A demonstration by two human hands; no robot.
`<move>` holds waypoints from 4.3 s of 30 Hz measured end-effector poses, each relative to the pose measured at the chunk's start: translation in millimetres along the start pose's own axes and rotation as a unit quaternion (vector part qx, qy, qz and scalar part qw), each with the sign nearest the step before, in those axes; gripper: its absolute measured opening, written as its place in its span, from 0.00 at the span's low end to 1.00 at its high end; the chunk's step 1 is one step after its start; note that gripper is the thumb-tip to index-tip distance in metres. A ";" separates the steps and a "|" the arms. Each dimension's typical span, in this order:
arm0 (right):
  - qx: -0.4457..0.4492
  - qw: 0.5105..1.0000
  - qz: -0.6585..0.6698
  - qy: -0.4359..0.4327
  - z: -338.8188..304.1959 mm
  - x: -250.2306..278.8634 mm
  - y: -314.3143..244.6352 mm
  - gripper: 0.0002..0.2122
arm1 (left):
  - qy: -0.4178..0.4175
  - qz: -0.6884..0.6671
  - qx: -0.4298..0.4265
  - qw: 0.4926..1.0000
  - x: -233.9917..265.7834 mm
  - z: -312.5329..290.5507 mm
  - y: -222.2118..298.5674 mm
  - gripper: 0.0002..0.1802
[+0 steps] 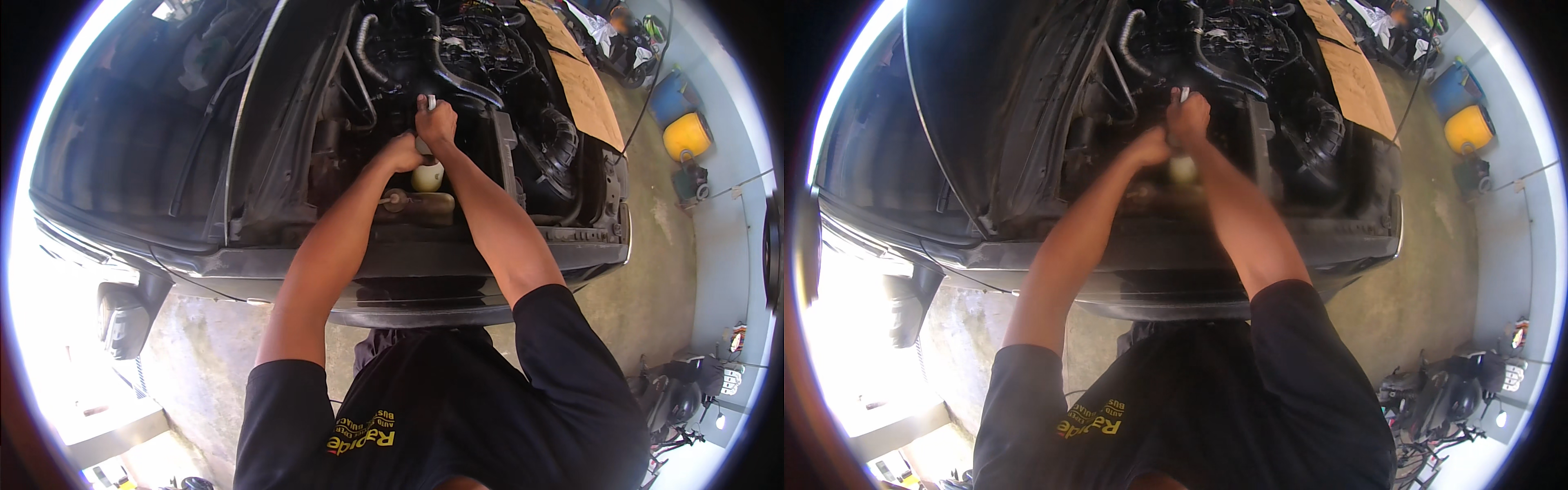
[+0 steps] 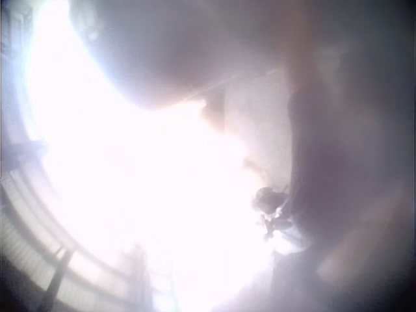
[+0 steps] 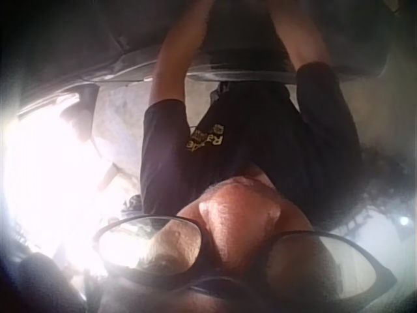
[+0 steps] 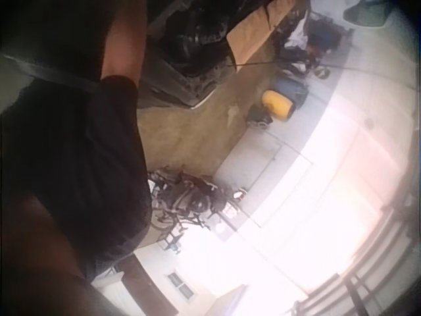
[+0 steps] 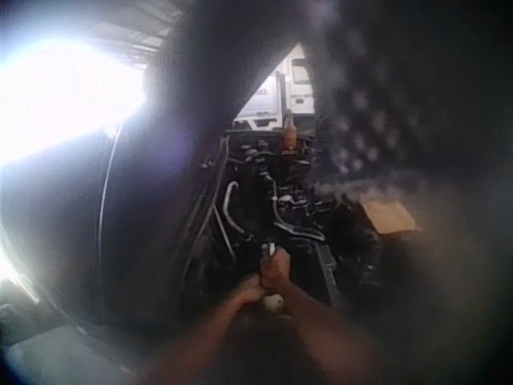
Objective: The person walks to a car with its hood open, wipes their hands with a cloth, and then sprays a cleaning solution from a bottle onto the engine bay. The person continues to spray different areas of the engine throughout the clip.
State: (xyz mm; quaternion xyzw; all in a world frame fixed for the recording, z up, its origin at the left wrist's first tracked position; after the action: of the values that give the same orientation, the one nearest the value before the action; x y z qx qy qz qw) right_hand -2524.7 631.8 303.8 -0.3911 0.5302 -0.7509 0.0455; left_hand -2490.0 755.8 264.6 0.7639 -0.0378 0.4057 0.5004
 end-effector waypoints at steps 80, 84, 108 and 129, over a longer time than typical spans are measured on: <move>-0.002 0.996 -0.076 -0.039 23.1 14.5 39.9 0.26 | -0.115 0.284 0.120 0.944 62.4 -18.6 -0.5 0.25; 0.043 0.998 -0.042 -0.017 10.3 23.8 4.4 0.27 | -0.130 0.279 0.107 0.946 50.8 -7.4 -5.8 0.26; 0.046 0.997 -0.055 -0.024 -7.5 31.8 -33.2 0.29 | -0.179 0.281 0.054 0.941 46.5 -23.2 15.9 0.29; -0.045 0.956 0.263 0.124 73.9 112.5 51.4 0.18 | -0.187 0.276 -0.013 0.943 35.3 -23.6 17.6 0.30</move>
State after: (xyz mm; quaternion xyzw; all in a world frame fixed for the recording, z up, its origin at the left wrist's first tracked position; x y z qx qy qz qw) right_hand -2573.2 498.9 331.4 -0.1435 0.6493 -0.7300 0.1576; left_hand -2488.3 778.1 304.7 0.7791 -0.3454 0.3767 0.3631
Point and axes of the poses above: each hand's wrist, its own z-axis towards the middle knuckle, its own x-axis out of the back of the hand, y = z × x, the point moved 8 cm from there along z, towards the middle knuckle, and after that the axes turned 1 degree about y, right-handed, at the moved point
